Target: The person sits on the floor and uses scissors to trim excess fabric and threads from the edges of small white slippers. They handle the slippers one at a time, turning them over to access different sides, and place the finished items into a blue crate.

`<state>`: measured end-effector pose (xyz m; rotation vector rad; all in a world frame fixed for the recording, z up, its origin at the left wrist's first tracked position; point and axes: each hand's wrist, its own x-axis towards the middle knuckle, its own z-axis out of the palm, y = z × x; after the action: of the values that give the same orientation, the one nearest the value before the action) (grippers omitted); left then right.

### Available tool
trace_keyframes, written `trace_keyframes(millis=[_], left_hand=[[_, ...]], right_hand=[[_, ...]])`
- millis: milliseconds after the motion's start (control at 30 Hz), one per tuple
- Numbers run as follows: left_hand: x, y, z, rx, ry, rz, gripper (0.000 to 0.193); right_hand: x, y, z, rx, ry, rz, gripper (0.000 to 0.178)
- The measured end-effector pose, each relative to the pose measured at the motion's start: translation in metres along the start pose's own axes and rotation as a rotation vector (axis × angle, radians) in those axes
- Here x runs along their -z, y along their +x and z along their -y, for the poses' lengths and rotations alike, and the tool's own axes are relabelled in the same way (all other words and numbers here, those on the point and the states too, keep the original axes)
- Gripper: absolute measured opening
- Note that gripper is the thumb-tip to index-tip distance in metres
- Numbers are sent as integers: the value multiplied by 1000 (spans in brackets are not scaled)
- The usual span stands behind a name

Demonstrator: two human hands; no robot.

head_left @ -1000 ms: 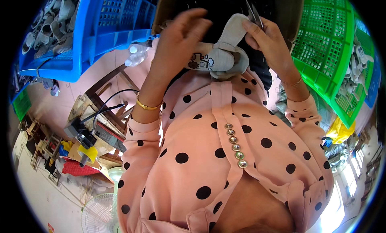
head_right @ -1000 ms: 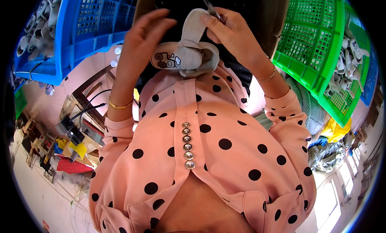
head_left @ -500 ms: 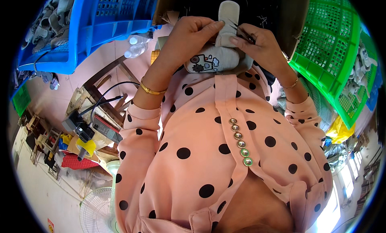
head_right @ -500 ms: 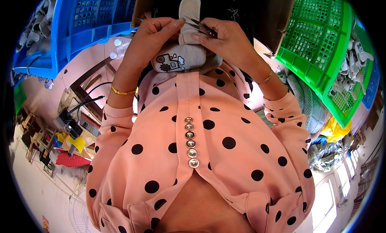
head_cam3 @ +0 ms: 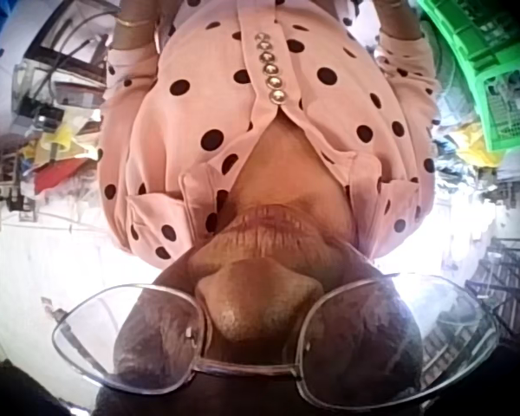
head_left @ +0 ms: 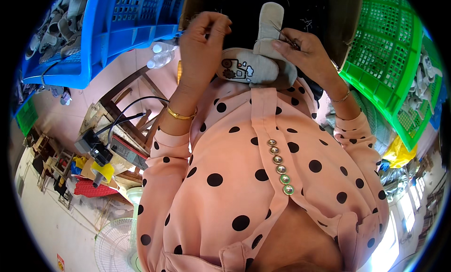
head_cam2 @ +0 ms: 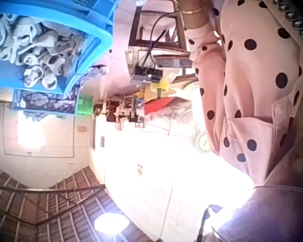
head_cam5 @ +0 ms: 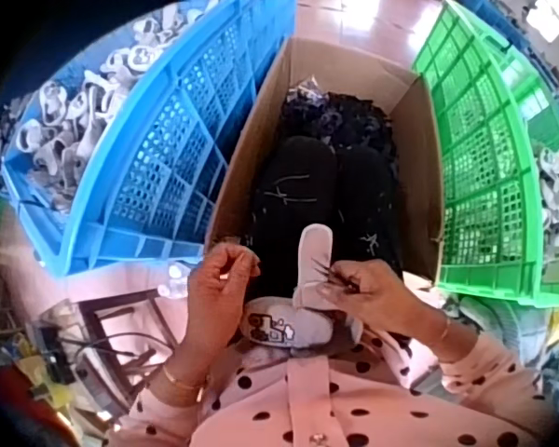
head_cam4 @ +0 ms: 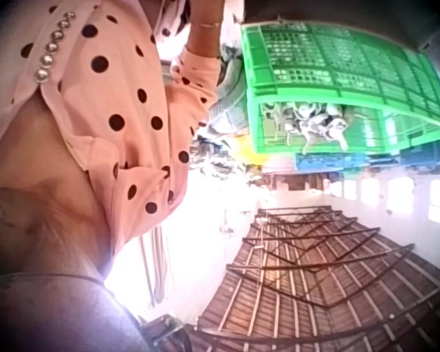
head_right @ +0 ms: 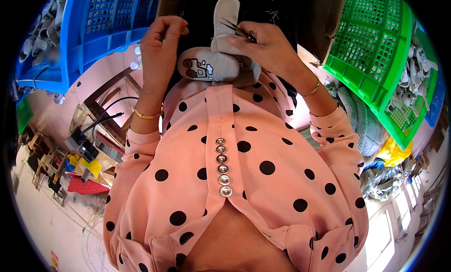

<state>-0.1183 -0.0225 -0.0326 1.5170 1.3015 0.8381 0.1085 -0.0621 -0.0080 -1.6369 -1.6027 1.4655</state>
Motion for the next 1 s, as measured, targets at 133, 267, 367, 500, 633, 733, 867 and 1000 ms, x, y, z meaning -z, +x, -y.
trace_keyframes(millis=[133, 267, 367, 500, 633, 733, 867, 1000], left_hand=[[4, 0, -5, -204, 311, -60, 19], [-10, -11, -17, -71, 194, 110, 19], [-19, -12, -13, 29, 115, 109, 14], [-28, -11, -9, -124, 129, 9, 9], [-33, -11, -10, -293, 278, -46, 6], [-32, -10, -9, -360, 339, -31, 6], [-33, -10, -6, -487, 374, -44, 9], [-36, -11, 1, -570, 416, -81, 15]], right_hand=[[2, 1, -6, -13, 15, 1, 32], [0, 2, -4, 36, -40, -12, 31], [0, 2, -7, 110, -196, -59, 34], [11, 0, 1, 286, -719, -183, 42], [22, 1, 15, 399, -1067, -265, 44], [27, 2, 23, 460, -1184, -226, 44], [29, 4, 30, 523, -1226, -161, 42], [27, 8, 34, 565, -1254, -123, 41]])
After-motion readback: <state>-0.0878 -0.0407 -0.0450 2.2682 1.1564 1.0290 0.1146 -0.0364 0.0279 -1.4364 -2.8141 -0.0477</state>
